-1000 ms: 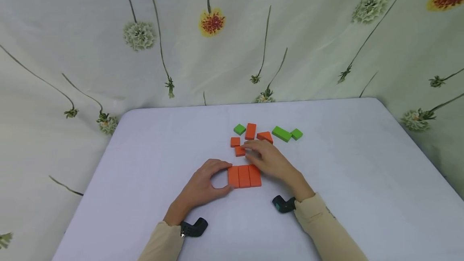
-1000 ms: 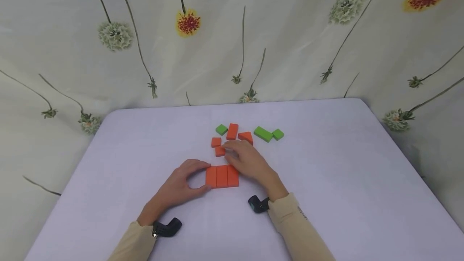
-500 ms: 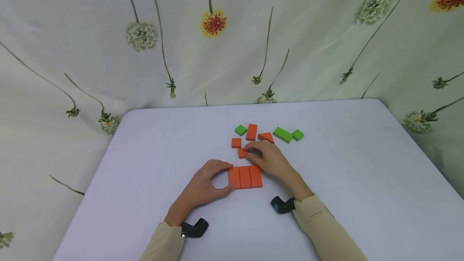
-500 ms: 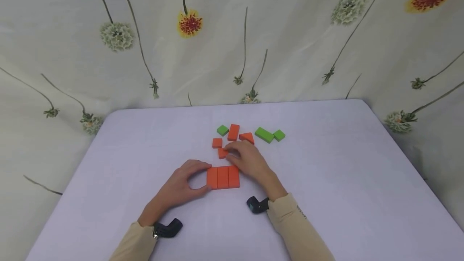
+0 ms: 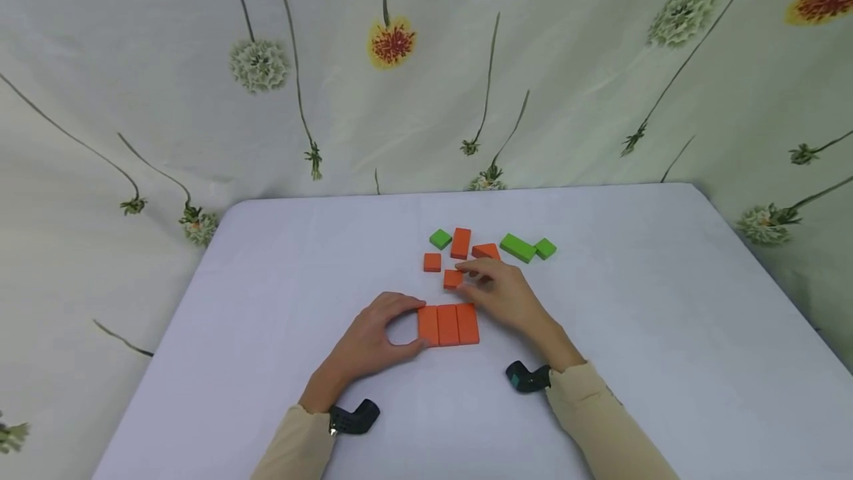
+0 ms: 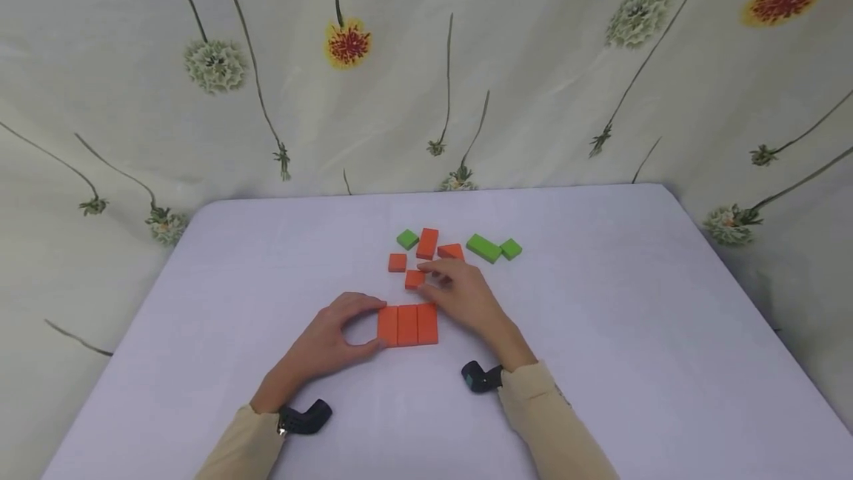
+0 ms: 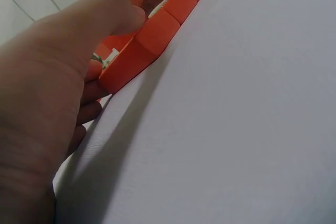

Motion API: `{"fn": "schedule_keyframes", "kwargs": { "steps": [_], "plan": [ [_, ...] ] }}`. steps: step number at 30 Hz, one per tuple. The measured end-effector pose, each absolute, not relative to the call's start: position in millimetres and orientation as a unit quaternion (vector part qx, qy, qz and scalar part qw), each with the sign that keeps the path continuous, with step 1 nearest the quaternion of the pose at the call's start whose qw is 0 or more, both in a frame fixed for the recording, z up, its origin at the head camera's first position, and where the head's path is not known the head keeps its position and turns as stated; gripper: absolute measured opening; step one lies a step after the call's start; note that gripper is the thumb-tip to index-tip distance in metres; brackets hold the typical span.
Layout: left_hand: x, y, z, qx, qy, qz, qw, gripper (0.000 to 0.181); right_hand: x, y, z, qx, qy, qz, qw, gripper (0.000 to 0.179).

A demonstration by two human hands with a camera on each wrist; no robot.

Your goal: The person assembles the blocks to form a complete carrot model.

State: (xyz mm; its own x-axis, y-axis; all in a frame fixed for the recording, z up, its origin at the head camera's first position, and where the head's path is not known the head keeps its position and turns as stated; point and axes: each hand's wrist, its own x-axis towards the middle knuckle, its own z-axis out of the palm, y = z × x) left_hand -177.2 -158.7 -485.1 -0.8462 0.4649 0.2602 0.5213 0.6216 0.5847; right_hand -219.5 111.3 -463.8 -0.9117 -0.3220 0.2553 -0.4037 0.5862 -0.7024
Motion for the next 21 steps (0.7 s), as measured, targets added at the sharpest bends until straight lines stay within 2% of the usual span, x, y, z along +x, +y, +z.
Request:
{"fn": "schedule_keyframes", "kwargs": {
  "steps": [8,21],
  "plan": [
    [-177.0,-159.5,-484.5,-0.281,-0.894,-0.345,0.046,0.054,-207.0,119.0,-459.2,0.244,-0.868,0.430,0.036,0.028],
    [-177.1,-161.3,-484.6,-0.285,-0.888,-0.358,0.048,0.051,-193.8,115.3,-459.3,0.314,-0.842,0.440,0.007,0.032]
  ]
}}
